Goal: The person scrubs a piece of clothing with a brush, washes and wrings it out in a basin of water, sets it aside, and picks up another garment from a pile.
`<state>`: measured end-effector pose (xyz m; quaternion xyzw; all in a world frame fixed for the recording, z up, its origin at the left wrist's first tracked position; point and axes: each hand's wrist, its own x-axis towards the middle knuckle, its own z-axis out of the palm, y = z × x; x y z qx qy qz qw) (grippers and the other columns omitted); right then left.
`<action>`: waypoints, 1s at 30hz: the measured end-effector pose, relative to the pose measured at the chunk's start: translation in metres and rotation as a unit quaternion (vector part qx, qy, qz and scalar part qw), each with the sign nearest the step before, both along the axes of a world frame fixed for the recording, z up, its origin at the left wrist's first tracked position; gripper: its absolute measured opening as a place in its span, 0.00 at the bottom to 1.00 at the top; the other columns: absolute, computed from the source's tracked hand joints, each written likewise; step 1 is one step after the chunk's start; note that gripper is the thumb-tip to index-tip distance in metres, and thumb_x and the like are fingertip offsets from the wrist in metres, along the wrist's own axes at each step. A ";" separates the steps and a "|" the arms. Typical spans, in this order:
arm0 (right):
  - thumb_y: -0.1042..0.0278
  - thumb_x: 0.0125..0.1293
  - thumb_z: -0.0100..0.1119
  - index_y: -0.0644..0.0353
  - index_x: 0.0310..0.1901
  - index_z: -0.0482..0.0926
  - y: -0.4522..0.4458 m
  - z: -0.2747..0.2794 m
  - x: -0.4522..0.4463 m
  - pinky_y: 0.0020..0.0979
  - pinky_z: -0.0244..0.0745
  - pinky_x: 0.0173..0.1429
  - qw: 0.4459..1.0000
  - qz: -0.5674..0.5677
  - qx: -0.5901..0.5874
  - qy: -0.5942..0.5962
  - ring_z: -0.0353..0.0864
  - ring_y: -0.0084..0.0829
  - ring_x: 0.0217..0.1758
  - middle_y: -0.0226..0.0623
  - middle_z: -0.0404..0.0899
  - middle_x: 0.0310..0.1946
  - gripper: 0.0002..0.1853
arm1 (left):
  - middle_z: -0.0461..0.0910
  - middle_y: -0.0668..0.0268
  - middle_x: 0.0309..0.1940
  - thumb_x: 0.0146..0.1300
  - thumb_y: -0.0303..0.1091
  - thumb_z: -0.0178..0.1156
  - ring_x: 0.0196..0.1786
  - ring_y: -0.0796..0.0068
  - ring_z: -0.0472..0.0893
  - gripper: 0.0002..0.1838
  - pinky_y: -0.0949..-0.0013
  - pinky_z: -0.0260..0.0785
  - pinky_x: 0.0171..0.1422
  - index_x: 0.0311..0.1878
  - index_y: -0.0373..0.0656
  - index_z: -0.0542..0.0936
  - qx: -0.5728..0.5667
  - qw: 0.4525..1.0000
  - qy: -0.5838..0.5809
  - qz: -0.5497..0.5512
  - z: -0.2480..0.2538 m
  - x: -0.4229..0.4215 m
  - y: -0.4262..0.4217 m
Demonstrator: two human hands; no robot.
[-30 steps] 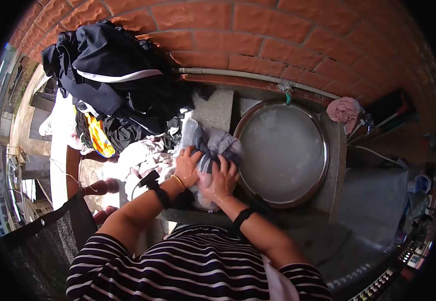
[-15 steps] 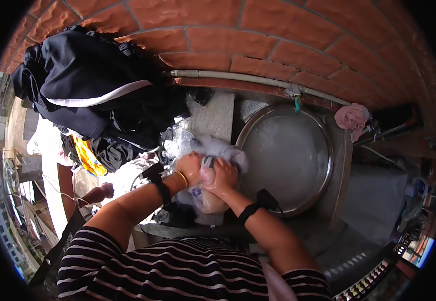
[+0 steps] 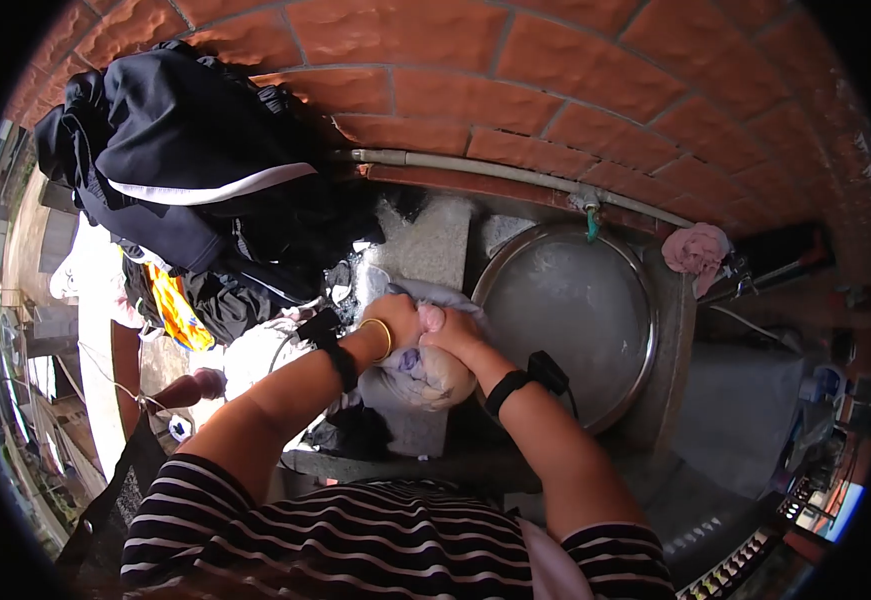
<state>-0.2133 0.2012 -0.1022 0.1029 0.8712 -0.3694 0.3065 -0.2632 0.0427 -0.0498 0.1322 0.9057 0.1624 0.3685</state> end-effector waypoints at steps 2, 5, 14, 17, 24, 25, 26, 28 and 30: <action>0.55 0.36 0.77 0.53 0.49 0.84 0.002 -0.012 0.000 0.40 0.79 0.55 1.000 -0.002 -0.020 0.016 0.86 0.45 0.50 0.47 0.86 0.45 0.32 | 0.84 0.43 0.46 0.63 0.57 0.52 0.54 0.44 0.83 0.30 0.52 0.75 0.60 0.44 0.37 0.87 0.007 1.000 0.007 0.004 -0.002 0.001 0.000; 0.55 0.35 0.78 0.51 0.52 0.83 0.000 -0.015 -0.003 0.40 0.78 0.56 0.999 -0.041 0.000 -0.007 0.84 0.44 0.53 0.47 0.85 0.47 0.35 | 0.84 0.44 0.47 0.59 0.57 0.55 0.54 0.45 0.83 0.30 0.53 0.75 0.60 0.45 0.38 0.87 0.012 0.996 0.014 0.087 0.014 0.007 -0.001; 0.55 0.37 0.77 0.56 0.65 0.70 -0.013 0.029 0.031 0.41 0.62 0.74 0.971 -0.076 0.042 0.222 0.65 0.47 0.73 0.53 0.69 0.66 0.48 | 0.84 0.50 0.42 0.54 0.40 0.62 0.45 0.50 0.83 0.17 0.58 0.75 0.55 0.46 0.44 0.86 0.187 0.870 0.286 0.354 -0.018 0.091 -0.019; 0.63 0.44 0.72 0.57 0.40 0.84 0.012 0.064 0.039 0.30 0.78 0.47 0.981 -0.014 -0.193 0.019 0.83 0.29 0.45 0.37 0.85 0.40 0.19 | 0.84 0.58 0.42 0.53 0.37 0.67 0.43 0.66 0.83 0.19 0.67 0.75 0.51 0.49 0.43 0.85 0.257 0.841 0.205 0.430 -0.001 0.104 -0.013; 0.78 0.55 0.54 0.54 0.38 0.76 0.117 0.127 0.101 0.28 0.74 0.40 0.777 -0.251 -0.573 0.069 0.78 0.24 0.36 0.26 0.77 0.33 0.10 | 0.78 0.62 0.59 0.65 0.37 0.59 0.60 0.74 0.74 0.28 0.70 0.68 0.59 0.69 0.47 0.72 0.512 0.771 0.051 0.375 0.145 0.131 0.041; 0.78 0.55 0.53 0.55 0.40 0.76 0.145 0.146 0.105 0.28 0.75 0.41 0.756 -0.258 -0.595 0.087 0.79 0.24 0.37 0.27 0.78 0.34 0.11 | 0.76 0.61 0.62 0.66 0.38 0.57 0.62 0.73 0.73 0.28 0.68 0.68 0.59 0.70 0.47 0.72 0.531 0.767 0.062 0.355 0.162 0.135 0.053; 0.79 0.54 0.53 0.55 0.42 0.77 0.171 0.172 0.110 0.28 0.76 0.43 0.735 -0.262 -0.617 0.104 0.80 0.25 0.38 0.28 0.79 0.35 0.13 | 0.74 0.60 0.64 0.67 0.39 0.56 0.65 0.72 0.71 0.27 0.65 0.69 0.60 0.70 0.47 0.72 0.548 0.762 0.074 0.336 0.170 0.138 0.063; 0.79 0.55 0.54 0.56 0.42 0.75 0.215 0.223 0.112 0.25 0.73 0.39 0.721 -0.255 -0.610 0.206 0.77 0.21 0.34 0.26 0.76 0.34 0.13 | 0.74 0.60 0.65 0.67 0.37 0.56 0.62 0.71 0.74 0.27 0.66 0.70 0.60 0.69 0.47 0.72 0.573 0.752 0.093 0.311 0.168 0.139 0.077; 0.79 0.55 0.53 0.57 0.43 0.75 0.263 0.256 0.106 0.24 0.73 0.38 0.723 -0.231 -0.580 0.295 0.77 0.20 0.35 0.26 0.77 0.35 0.13 | 0.76 0.60 0.63 0.66 0.37 0.56 0.59 0.72 0.75 0.26 0.68 0.71 0.58 0.68 0.45 0.74 0.583 0.740 0.107 0.318 0.171 0.143 0.093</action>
